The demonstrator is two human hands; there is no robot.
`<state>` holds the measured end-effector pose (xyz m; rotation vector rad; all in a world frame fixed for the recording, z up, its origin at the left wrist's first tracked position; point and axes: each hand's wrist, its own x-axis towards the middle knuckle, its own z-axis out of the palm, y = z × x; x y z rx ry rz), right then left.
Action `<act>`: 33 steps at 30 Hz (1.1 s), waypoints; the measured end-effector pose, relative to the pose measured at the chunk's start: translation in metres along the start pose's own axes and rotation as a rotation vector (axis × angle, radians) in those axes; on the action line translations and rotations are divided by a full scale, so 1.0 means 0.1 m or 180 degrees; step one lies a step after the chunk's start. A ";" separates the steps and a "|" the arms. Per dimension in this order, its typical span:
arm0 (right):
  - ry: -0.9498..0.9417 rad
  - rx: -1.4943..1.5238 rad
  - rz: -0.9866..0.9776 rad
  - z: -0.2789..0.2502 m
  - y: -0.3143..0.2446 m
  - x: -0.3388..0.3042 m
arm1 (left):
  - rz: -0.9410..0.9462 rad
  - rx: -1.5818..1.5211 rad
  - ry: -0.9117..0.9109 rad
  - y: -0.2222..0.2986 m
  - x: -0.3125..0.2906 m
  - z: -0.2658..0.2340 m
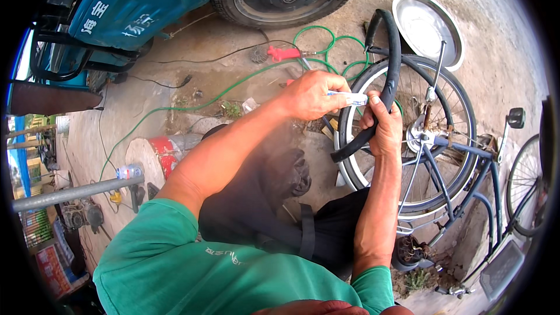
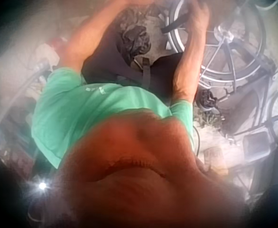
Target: The person applies adhesive from a tube to a patch and a bicycle inner tube, then presses the patch onto the tube and uses a tool to secure it.
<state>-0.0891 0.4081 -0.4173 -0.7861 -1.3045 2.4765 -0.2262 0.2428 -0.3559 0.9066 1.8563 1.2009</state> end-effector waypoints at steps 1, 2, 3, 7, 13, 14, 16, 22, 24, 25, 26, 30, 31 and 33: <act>-0.0123 -0.0005 -0.0019 -0.04 0.02 0.01 | -0.0054 -0.0083 -0.0048 0.01 -0.01 0.00; -0.0091 -0.0026 -0.0026 -0.05 0.04 0.01 | -0.0003 -0.0023 -0.0014 0.00 -0.01 0.01; -0.0056 -0.0048 -0.0031 -0.05 0.06 0.02 | 0.0047 0.0034 0.0019 -0.03 0.00 0.02; 0.0062 -0.0097 0.0014 -0.04 0.07 0.02 | 0.0390 0.0507 0.0238 -0.14 0.00 0.07; -0.0269 0.0099 0.0150 -0.04 0.02 -0.02 | 0.0652 0.1442 0.0428 -0.12 0.03 0.00; -0.0256 0.0138 0.0105 -0.02 0.00 -0.03 | 0.0596 0.1404 0.0481 -0.11 0.04 -0.02; -0.0251 0.0217 0.0015 0.05 -0.06 -0.07 | 0.0349 -0.0095 0.0552 -0.20 0.07 -0.05; -0.0197 0.0314 -0.0404 0.17 -0.09 -0.12 | -0.0003 -0.1849 0.0602 -0.02 0.08 -0.13; -0.0470 0.0667 -0.0225 0.11 -0.05 -0.09 | 0.0180 -0.2098 0.0801 -0.08 0.11 -0.08; -0.0599 0.0841 -0.0137 0.07 -0.02 -0.08 | 0.0273 -0.2226 0.0894 -0.08 0.12 -0.06; -0.0677 0.0984 -0.0028 0.03 0.01 -0.07 | 0.0305 -0.2236 0.0900 -0.08 0.12 -0.05; -0.1007 0.1433 0.0105 0.13 -0.04 -0.12 | 0.0360 -0.2262 0.0862 -0.05 0.13 -0.01; -0.1053 0.1520 0.0164 0.13 -0.02 -0.12 | 0.0369 -0.2256 0.0841 -0.05 0.13 -0.01; -0.1091 0.1576 0.0253 0.12 0.00 -0.11 | 0.0197 -0.2119 0.0777 -0.08 0.14 -0.02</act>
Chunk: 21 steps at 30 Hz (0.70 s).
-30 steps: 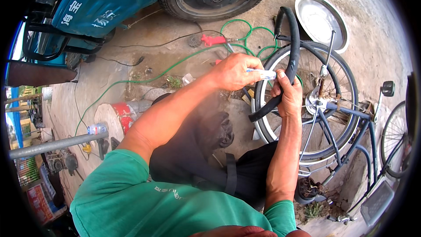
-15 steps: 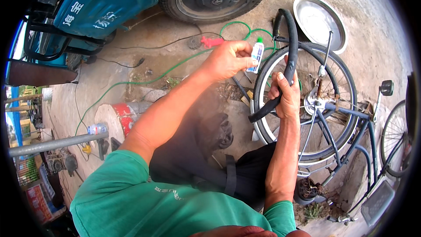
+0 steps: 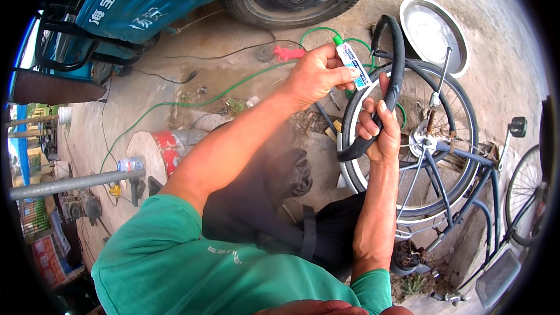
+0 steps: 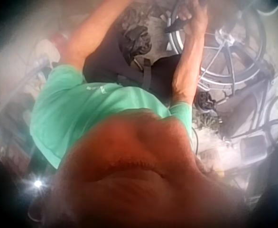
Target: The person applies adhesive from a tube to a patch and a bicycle inner tube, then presses the patch onto the tube and uses a tool to secure it.
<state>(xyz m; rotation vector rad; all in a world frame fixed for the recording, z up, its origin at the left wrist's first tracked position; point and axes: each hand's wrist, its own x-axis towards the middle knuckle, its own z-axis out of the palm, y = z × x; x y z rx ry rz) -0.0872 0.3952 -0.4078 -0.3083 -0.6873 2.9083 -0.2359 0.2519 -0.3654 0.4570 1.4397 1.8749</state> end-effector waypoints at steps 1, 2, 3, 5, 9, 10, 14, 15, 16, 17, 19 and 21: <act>0.0017 -0.0025 0.0031 -0.01 0.00 0.00 | -0.0150 0.0105 0.0019 0.01 0.01 0.00; 0.0033 -0.0050 0.0061 -0.02 0.00 0.01 | -0.0301 0.0211 0.0038 0.02 0.01 -0.01; 0.0000 -0.0070 0.0056 -0.03 0.01 0.02 | -0.0268 0.0228 0.0065 0.02 0.01 -0.02; -0.0068 -0.0108 0.0042 -0.05 0.02 0.03 | -0.0202 0.0265 0.0117 0.01 0.01 -0.03; 0.0125 -0.0231 0.0096 0.01 0.02 0.02 | 0.0198 0.0327 -0.0008 0.03 -0.01 0.01; 0.0135 -0.0263 0.0119 0.02 0.03 0.02 | 0.0347 0.0337 -0.0033 -0.02 -0.01 0.00; 0.0197 -0.0325 0.0237 0.03 0.07 0.01 | 0.0415 0.0222 -0.0035 -0.03 -0.01 0.02; 0.0172 -0.0267 0.0275 0.01 0.09 0.01 | 0.0442 0.0242 -0.0038 -0.02 0.00 0.03; 0.0171 -0.0307 0.0298 0.01 0.10 0.01 | 0.0468 0.0262 -0.0041 -0.03 0.00 0.03; 0.0170 -0.0347 0.0321 0.02 0.11 0.01 | 0.0494 0.0280 -0.0046 -0.03 0.01 0.03; 0.0147 -0.0372 0.0371 0.05 0.13 0.01 | 0.0525 0.0214 -0.0116 -0.02 0.00 0.04; 0.0123 -0.0347 0.0416 0.07 0.14 0.01 | 0.0537 0.0145 -0.0170 -0.01 -0.01 0.04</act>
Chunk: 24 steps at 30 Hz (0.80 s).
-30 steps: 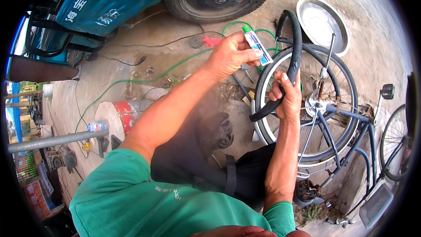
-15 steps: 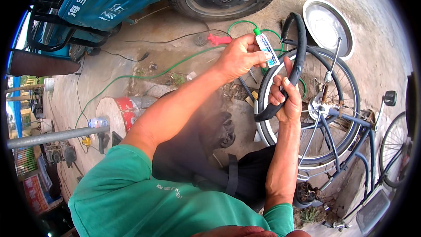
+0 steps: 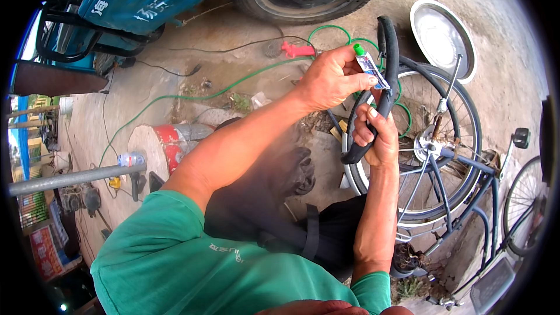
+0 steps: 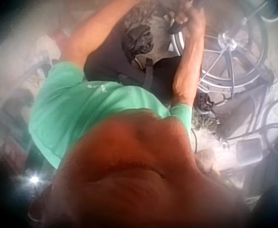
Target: The person applies adhesive from a tube to a patch and a bicycle inner tube, then presses the patch onto the tube and uses a tool to secure it.
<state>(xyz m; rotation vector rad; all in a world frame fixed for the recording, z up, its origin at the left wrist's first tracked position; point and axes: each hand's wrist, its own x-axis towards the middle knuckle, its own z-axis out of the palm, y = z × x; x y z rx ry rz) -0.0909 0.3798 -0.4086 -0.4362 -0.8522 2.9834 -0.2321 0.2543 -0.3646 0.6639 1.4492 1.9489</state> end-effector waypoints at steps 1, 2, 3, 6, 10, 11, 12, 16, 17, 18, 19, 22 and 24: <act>0.0024 -0.0035 -0.0012 0.01 0.01 0.00 | -0.0001 -0.0037 -0.0015 0.01 0.00 0.00; 0.0049 -0.0070 -0.0025 0.02 0.02 -0.01 | -0.0003 -0.0073 -0.0031 0.01 0.00 0.00; 0.0074 -0.0106 -0.0038 0.03 0.03 -0.01 | 0.0011 -0.0060 -0.0042 0.02 0.00 0.00; 0.0038 -0.0081 0.0062 0.02 0.00 0.00 | -0.0009 0.0098 -0.0010 0.02 0.01 -0.02; 0.0152 0.0006 -0.0015 -0.02 -0.02 0.01 | -0.0393 0.0190 0.0211 0.00 0.04 -0.15; 0.0184 -0.0006 -0.0035 -0.06 -0.05 0.02 | -0.0536 0.0103 0.0270 -0.02 0.04 -0.18; 0.0214 -0.0016 -0.0050 -0.09 -0.06 0.03 | -0.0734 0.0211 0.0299 -0.04 0.05 -0.22; 0.0379 0.0020 -0.0148 -0.24 -0.09 0.07 | -0.1549 0.0628 0.0506 -0.51 0.10 -0.54; 0.0428 0.0009 -0.0190 -0.27 -0.11 0.07 | -0.1772 0.0890 0.0506 -0.64 0.10 -0.66; 0.0451 -0.0014 -0.0238 -0.27 -0.12 0.07 | -0.1989 0.1155 0.0511 -0.73 0.10 -0.75; 0.0456 -0.0027 -0.0280 -0.25 -0.12 0.07 | -0.2205 0.1433 0.0533 -0.79 0.09 -0.83; 0.0610 -0.0238 -0.0317 -0.21 -0.14 0.07 | -0.2506 0.1881 0.0620 -0.90 0.04 -1.03; 0.0632 -0.0293 -0.0283 -0.21 -0.11 0.12 | -0.2713 0.2350 0.0608 -1.19 0.00 -1.38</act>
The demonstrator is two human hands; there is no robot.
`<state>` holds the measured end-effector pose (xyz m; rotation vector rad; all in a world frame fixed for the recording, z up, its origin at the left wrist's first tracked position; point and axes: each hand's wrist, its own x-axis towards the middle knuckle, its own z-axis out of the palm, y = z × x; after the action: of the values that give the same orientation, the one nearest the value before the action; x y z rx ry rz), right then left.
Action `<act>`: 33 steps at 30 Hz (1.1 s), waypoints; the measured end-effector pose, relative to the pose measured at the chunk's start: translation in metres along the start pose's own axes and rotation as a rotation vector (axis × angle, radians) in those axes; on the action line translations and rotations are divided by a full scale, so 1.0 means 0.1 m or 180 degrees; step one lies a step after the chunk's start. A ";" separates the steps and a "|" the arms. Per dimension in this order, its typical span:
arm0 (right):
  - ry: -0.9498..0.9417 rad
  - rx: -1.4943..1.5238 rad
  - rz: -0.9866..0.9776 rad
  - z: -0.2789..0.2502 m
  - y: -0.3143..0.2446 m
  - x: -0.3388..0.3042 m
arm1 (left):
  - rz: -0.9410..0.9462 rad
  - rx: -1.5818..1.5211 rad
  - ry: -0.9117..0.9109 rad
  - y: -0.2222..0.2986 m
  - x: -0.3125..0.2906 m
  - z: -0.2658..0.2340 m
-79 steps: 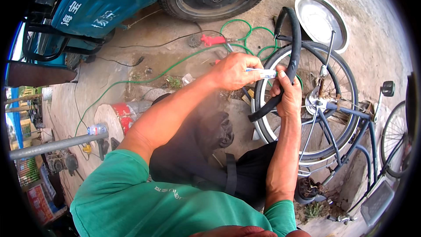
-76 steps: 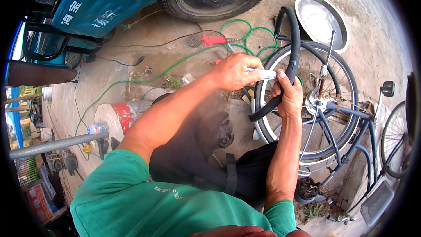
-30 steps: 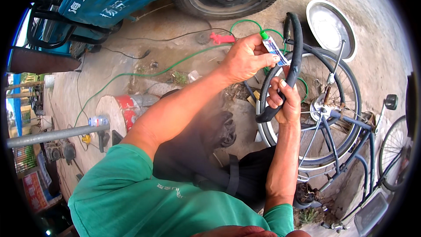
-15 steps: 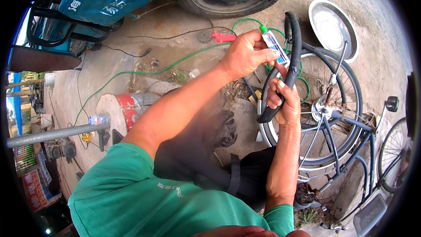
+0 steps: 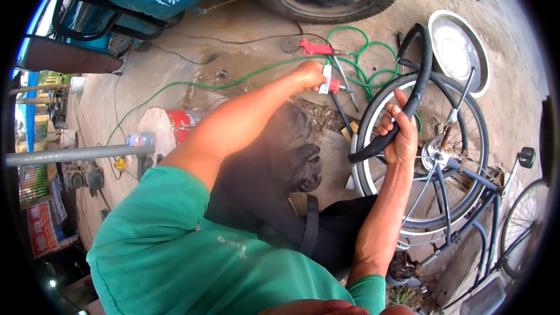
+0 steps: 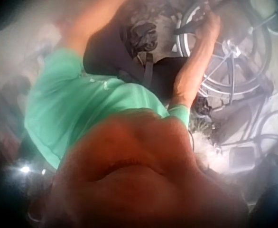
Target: The person applies adhesive from a tube to a patch and a bicycle inner tube, then presses the patch onto the tube and uses a tool to secure it.
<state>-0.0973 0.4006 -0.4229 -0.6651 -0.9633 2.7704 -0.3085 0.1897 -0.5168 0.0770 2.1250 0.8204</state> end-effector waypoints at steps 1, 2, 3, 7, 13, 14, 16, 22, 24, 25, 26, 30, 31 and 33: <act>0.0047 -0.0082 0.0047 0.02 0.00 0.01 | 0.0041 0.0620 -0.0011 -0.11 0.14 -0.04; 0.0107 -0.0171 0.0087 0.03 0.01 0.00 | 0.0086 0.1239 -0.0036 -0.20 0.23 -0.09; 0.0203 -0.0279 0.0130 0.01 0.00 -0.03 | 0.0142 0.1843 -0.0097 -0.25 0.24 -0.07; -0.0368 0.0310 0.0388 -0.18 -0.04 -0.02 | -0.0280 0.2538 -0.0611 -0.31 0.04 -0.01; -0.0886 0.1002 0.0568 -0.15 -0.06 -0.01 | 0.0810 0.1940 -0.0030 0.34 -0.47 0.20; -0.0818 0.0972 0.0536 -0.16 -0.08 -0.03 | 0.1241 0.1137 -0.0177 0.59 -0.60 0.22; -0.0721 0.0785 0.0475 -0.22 -0.08 -0.05 | 0.2335 0.0142 0.0251 0.90 -0.89 0.39; -0.0708 0.0290 0.0337 -0.25 -0.07 -0.11 | 0.3497 0.0278 0.0157 1.05 -1.11 0.77; -0.0537 0.0314 0.0390 -0.19 -0.09 -0.13 | 0.3433 0.0190 -0.0026 1.08 -1.05 0.77; -0.0455 0.0329 0.0416 -0.17 -0.10 -0.13 | 0.3399 0.0151 -0.0115 1.09 -1.04 0.76; -0.0444 0.0404 0.0426 -0.18 -0.10 -0.14 | 0.3451 -0.0080 -0.0125 1.09 -1.05 0.76; -0.0302 0.0277 0.0212 -0.16 -0.12 -0.08 | 0.2683 -0.0666 0.0068 1.10 -0.99 0.66; -0.0215 0.0297 0.0243 -0.17 -0.13 -0.06 | 0.2707 -0.0807 0.0054 1.11 -0.98 0.61; -0.0038 0.0336 0.0306 -0.23 -0.15 -0.01 | 0.2515 -0.0887 -0.0009 1.14 -1.07 0.52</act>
<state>-0.0859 0.4252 -0.4293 -0.6968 -0.8006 2.8881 -0.2265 0.2713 -0.4002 0.8033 1.9410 1.5525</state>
